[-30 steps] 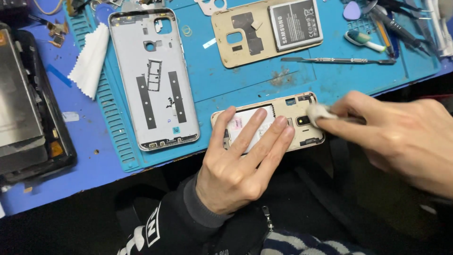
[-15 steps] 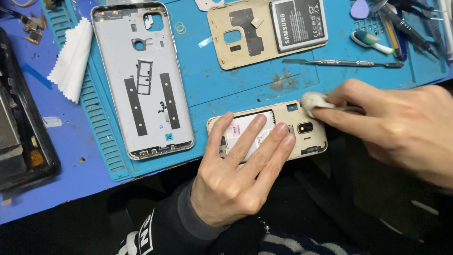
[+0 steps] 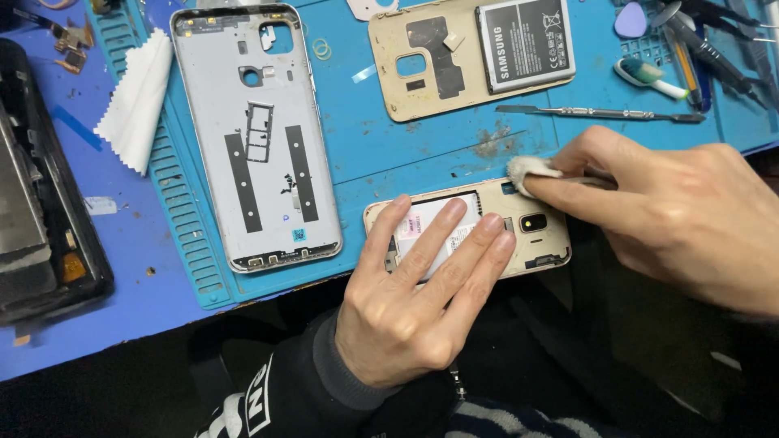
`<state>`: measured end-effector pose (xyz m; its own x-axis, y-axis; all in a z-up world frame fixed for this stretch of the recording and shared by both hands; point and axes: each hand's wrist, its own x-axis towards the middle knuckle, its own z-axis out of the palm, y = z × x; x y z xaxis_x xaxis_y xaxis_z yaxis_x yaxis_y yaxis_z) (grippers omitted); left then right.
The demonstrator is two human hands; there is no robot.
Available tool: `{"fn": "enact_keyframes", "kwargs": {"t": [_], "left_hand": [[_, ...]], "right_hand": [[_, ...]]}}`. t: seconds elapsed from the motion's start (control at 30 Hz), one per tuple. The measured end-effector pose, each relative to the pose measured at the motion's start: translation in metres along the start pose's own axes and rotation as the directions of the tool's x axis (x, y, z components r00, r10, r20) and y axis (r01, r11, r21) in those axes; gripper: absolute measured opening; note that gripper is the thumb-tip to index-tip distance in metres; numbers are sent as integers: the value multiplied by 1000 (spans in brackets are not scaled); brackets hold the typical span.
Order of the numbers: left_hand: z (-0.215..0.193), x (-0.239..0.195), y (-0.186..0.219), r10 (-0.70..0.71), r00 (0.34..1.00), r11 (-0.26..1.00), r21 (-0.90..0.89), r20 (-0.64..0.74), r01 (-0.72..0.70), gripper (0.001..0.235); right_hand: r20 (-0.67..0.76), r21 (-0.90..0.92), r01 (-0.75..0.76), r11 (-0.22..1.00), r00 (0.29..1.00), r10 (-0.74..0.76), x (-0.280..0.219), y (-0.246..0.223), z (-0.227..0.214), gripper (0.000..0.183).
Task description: Cleaning the internal chassis and components of a disassembled smartphone using a cloth and cleaning solution.
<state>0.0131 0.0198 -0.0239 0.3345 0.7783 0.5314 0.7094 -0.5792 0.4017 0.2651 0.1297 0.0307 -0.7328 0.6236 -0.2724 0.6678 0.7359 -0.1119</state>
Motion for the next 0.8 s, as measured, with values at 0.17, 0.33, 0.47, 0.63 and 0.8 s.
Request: {"fn": "enact_keyframes", "kwargs": {"t": [0.17,0.33,0.47,0.63,0.8], "left_hand": [[5,1,3,-40,998,999,-14,-38,40,29],[8,-2,0,31,997,999,29,-73,-29,25],[5,-5,-6,101,993,995,25,-62,-100,24],[13,-15,-21,231,971,973,38,-67,-228,26],[9,-11,-21,211,976,977,29,-53,-210,27]], "right_hand": [[-30,101,28,995,999,-25,-31,15,8,57],[-154,468,-116,876,966,210,-53,31,32,37],[-121,502,-226,835,938,326,-43,35,21,27],[-142,582,-93,808,966,214,-16,18,6,14],[-65,524,-152,838,974,217,2,12,0,17]]}}
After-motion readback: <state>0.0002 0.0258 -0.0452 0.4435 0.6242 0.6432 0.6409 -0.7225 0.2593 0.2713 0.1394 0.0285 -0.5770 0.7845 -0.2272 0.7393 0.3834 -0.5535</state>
